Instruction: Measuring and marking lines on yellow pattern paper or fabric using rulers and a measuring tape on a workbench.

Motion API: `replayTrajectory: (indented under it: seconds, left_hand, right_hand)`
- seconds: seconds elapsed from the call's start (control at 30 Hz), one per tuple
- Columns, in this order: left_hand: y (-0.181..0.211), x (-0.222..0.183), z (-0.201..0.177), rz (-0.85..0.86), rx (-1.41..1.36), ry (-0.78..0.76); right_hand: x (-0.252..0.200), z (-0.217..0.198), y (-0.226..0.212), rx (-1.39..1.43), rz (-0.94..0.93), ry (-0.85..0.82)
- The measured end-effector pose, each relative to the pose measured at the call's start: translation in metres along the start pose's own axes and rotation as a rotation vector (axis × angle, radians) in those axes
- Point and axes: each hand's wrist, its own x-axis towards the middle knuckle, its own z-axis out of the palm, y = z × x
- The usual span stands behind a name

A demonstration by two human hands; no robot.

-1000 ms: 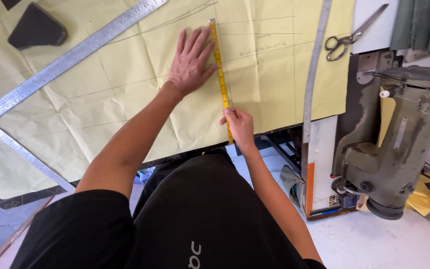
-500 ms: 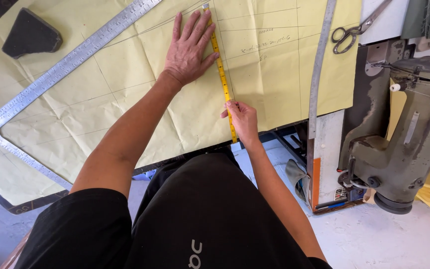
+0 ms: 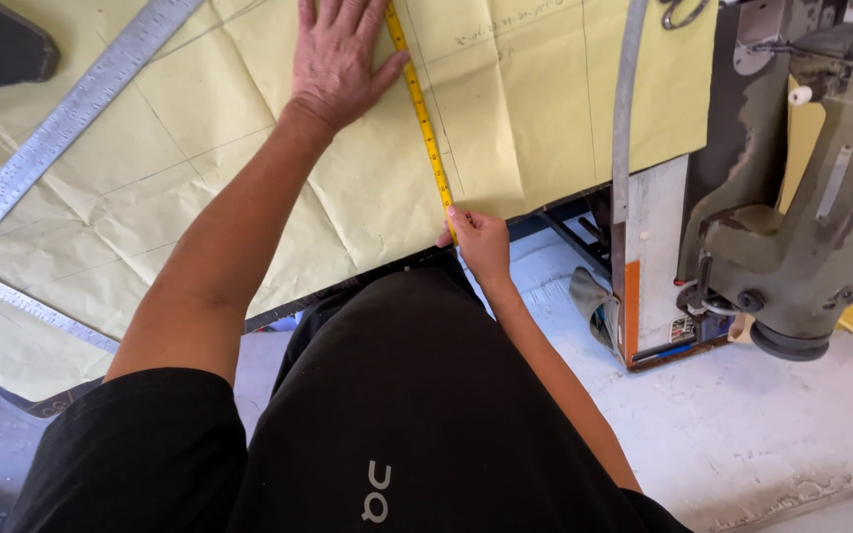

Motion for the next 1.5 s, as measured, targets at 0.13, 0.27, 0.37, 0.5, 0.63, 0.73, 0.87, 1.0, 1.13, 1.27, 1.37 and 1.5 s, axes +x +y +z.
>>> replayTrajectory:
  seconds: [0.13, 0.27, 0.37, 0.5, 0.63, 0.73, 0.87, 1.0, 1.13, 1.27, 1.37, 1.5]
  left_hand:
    - [0.0, 0.0, 0.004, 0.008, 0.1, 0.01]
    - [0.01, -0.002, 0.003, -0.077, 0.034, -0.027]
    - [0.025, -0.017, 0.016, -0.127, -0.001, 0.019]
    - [0.075, -0.061, 0.023, 0.091, -0.127, 0.208]
    - [0.101, -0.092, 0.032, 0.095, -0.123, 0.137]
    - [0.102, -0.099, 0.042, 0.081, -0.074, 0.114]
    - [0.102, -0.099, 0.036, 0.059, -0.049, 0.032]
    - [0.103, -0.099, 0.035, 0.05, -0.036, -0.039]
    - [0.103, -0.1, 0.034, 0.062, -0.043, -0.003]
    - [0.103, -0.099, 0.037, 0.049, -0.05, -0.028]
    - [0.103, -0.1, 0.039, 0.059, -0.04, 0.01]
    - [0.103, -0.099, 0.038, 0.07, -0.051, 0.068]
  right_hand:
    - [-0.005, -0.007, -0.016, -0.069, 0.12, -0.01]
    - [-0.005, -0.009, -0.019, -0.099, 0.141, -0.011]
    - [-0.006, -0.009, -0.02, -0.098, 0.144, -0.008]
    - [-0.008, -0.009, -0.019, -0.111, 0.163, 0.002]
    - [-0.009, -0.008, -0.019, -0.104, 0.163, 0.015]
    - [-0.013, -0.01, -0.018, -0.105, 0.164, 0.028]
    - [-0.019, -0.02, -0.007, -0.196, -0.041, 0.076]
    - [-0.017, -0.031, 0.003, 0.122, -0.376, 0.276]
    - [-0.006, -0.035, -0.025, 0.369, -0.165, 0.257]
    - [0.023, -0.013, -0.028, 0.619, -0.298, 0.161]
    - [0.032, -0.003, -0.027, 0.428, -0.412, 0.172]
    - [0.034, 0.001, -0.025, 0.196, -0.58, 0.205]
